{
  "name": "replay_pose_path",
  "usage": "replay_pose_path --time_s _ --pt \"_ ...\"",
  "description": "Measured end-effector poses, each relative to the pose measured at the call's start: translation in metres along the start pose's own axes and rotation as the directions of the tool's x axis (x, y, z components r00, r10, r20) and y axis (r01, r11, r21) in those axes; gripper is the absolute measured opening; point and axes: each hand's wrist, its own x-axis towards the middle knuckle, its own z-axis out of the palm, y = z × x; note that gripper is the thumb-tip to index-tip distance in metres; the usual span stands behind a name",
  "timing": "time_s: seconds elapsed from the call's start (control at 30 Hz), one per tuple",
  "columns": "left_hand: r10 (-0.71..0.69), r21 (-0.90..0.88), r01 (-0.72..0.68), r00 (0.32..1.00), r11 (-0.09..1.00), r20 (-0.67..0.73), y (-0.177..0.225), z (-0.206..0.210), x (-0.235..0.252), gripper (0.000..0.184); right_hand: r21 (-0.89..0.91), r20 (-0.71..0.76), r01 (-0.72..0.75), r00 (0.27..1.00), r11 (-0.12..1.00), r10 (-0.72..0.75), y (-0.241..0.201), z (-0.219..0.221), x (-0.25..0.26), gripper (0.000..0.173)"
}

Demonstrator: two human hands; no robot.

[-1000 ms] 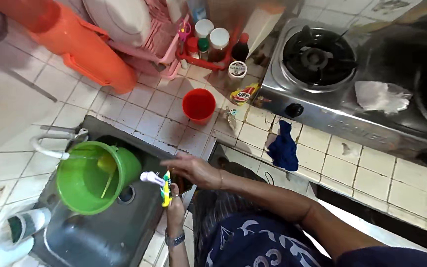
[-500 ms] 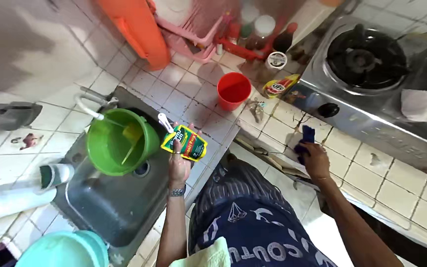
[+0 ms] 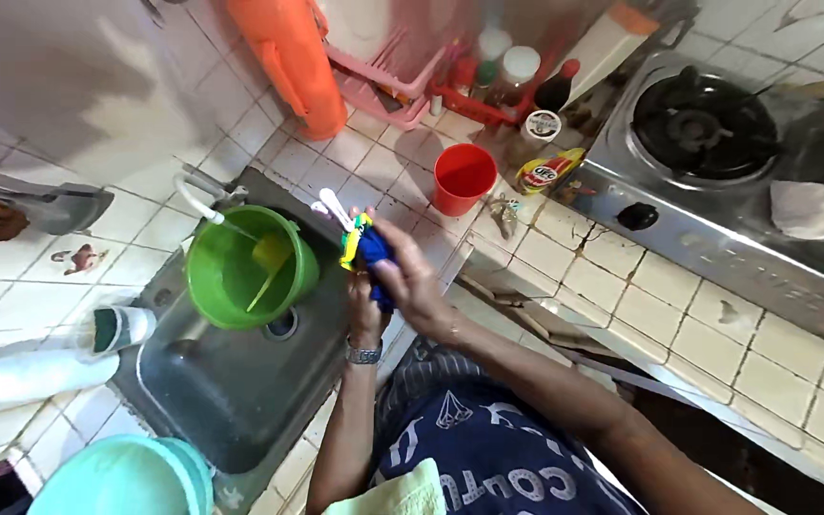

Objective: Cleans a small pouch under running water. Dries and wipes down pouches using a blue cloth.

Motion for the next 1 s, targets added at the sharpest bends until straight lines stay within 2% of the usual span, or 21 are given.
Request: replay_pose_path --time_s 0.07,0.1,0.17,0.23,0.27,0.33,0.4,0.47,0.5,0.53,0.57,0.6,0.63,0.7,0.73,0.77,0.8,0.87,0.93,1.0 --pt "0.028 -0.008 -0.028 0.999 1.000 -0.021 0.004 -0.003 -0.001 0.031 -0.158 0.064 0.142 0.989 0.977 -0.133 0.019 0.021 0.009 0.063" --pt "0.019 -0.039 -0.020 0.999 0.999 -0.035 0.005 -0.003 0.002 0.031 -0.196 0.074 0.156 0.987 0.968 -0.144 0.026 0.023 0.016 0.066" --pt "0.017 -0.110 -0.019 1.000 0.994 -0.020 0.002 -0.008 0.005 0.035 -0.192 0.057 0.066 0.997 0.979 -0.056 0.029 0.020 0.031 0.059" --pt "0.026 -0.115 -0.029 0.999 0.993 -0.028 0.000 -0.009 0.005 0.039 -0.124 -0.006 -0.139 0.990 0.983 0.139 0.022 0.018 0.043 0.052" --pt "0.035 -0.107 -0.038 0.999 0.994 -0.034 0.002 -0.008 0.006 0.040 -0.101 -0.032 -0.188 0.982 0.977 0.186 0.019 0.019 0.044 0.052" --pt "0.065 -0.079 -0.068 0.997 0.995 -0.034 0.007 -0.006 0.010 0.040 -0.133 -0.023 -0.091 0.996 0.987 0.088 0.021 0.024 0.030 0.058" --pt "0.104 -0.076 -0.099 0.992 0.992 0.068 0.015 -0.013 0.017 0.047 -0.142 0.044 -0.007 0.999 0.990 0.013 0.027 0.023 0.005 0.064" --pt "0.147 -0.174 -0.116 0.973 0.978 0.177 0.023 -0.019 0.026 0.051 -0.029 0.069 -0.087 0.994 0.996 0.088 0.041 0.015 -0.016 0.061" --pt "0.146 -0.236 -0.096 0.967 0.967 0.209 0.028 -0.021 0.029 0.051 0.071 0.064 -0.222 0.974 0.972 0.217 0.050 0.009 -0.022 0.054" --pt "0.137 -0.291 -0.066 0.963 0.954 0.233 0.034 -0.022 0.030 0.051 0.202 0.067 -0.396 0.918 0.896 0.391 0.057 0.003 -0.022 0.047" --pt "0.134 -0.314 -0.046 0.955 0.948 0.264 0.039 -0.022 0.030 0.051 0.351 0.099 -0.536 0.836 0.767 0.539 0.064 -0.005 -0.018 0.045" --pt "0.129 -0.306 -0.037 0.949 0.951 0.287 0.043 -0.022 0.029 0.050 0.482 0.139 -0.600 0.772 0.638 0.621 0.066 -0.013 -0.012 0.044" --pt "0.114 -0.279 -0.031 0.951 0.960 0.286 0.046 -0.022 0.028 0.047 0.598 0.186 -0.610 0.737 0.520 0.650 0.065 -0.020 -0.003 0.040" --pt "0.073 -0.173 -0.028 0.964 0.985 0.256 0.044 -0.017 0.022 0.039 0.791 0.266 -0.533 0.741 0.300 0.616 0.056 -0.031 0.016 0.024" --pt "0.077 -0.105 -0.053 0.966 0.993 0.245 0.039 -0.015 0.020 0.035 0.841 0.292 -0.496 0.753 0.217 0.590 0.048 -0.033 0.024 0.022" --pt "0.113 -0.027 -0.110 0.965 0.994 0.237 0.033 -0.012 0.020 0.031 0.857 0.313 -0.482 0.770 0.185 0.556 0.039 -0.033 0.030 0.024" --pt "0.180 0.055 -0.200 0.952 0.978 0.249 0.028 -0.010 0.021 0.032 0.846 0.334 -0.491 0.792 0.207 0.511 0.030 -0.031 0.033 0.026" --pt "0.330 0.156 -0.381 0.902 0.911 0.278 0.022 -0.010 0.029 0.043 0.773 0.374 -0.527 0.828 0.353 0.417 0.008 -0.027 0.030 0.026" --pt "0.425 0.242 -0.466 0.882 0.851 0.203 0.020 -0.007 0.032 0.041 0.713 0.375 -0.518 0.851 0.472 0.367 -0.010 -0.023 0.023 0.024" --pt "0.484 0.260 -0.509 0.861 0.821 0.158 0.020 -0.005 0.030 0.039 0.677 0.368 -0.521 0.851 0.520 0.375 -0.018 -0.017 0.014 0.024"
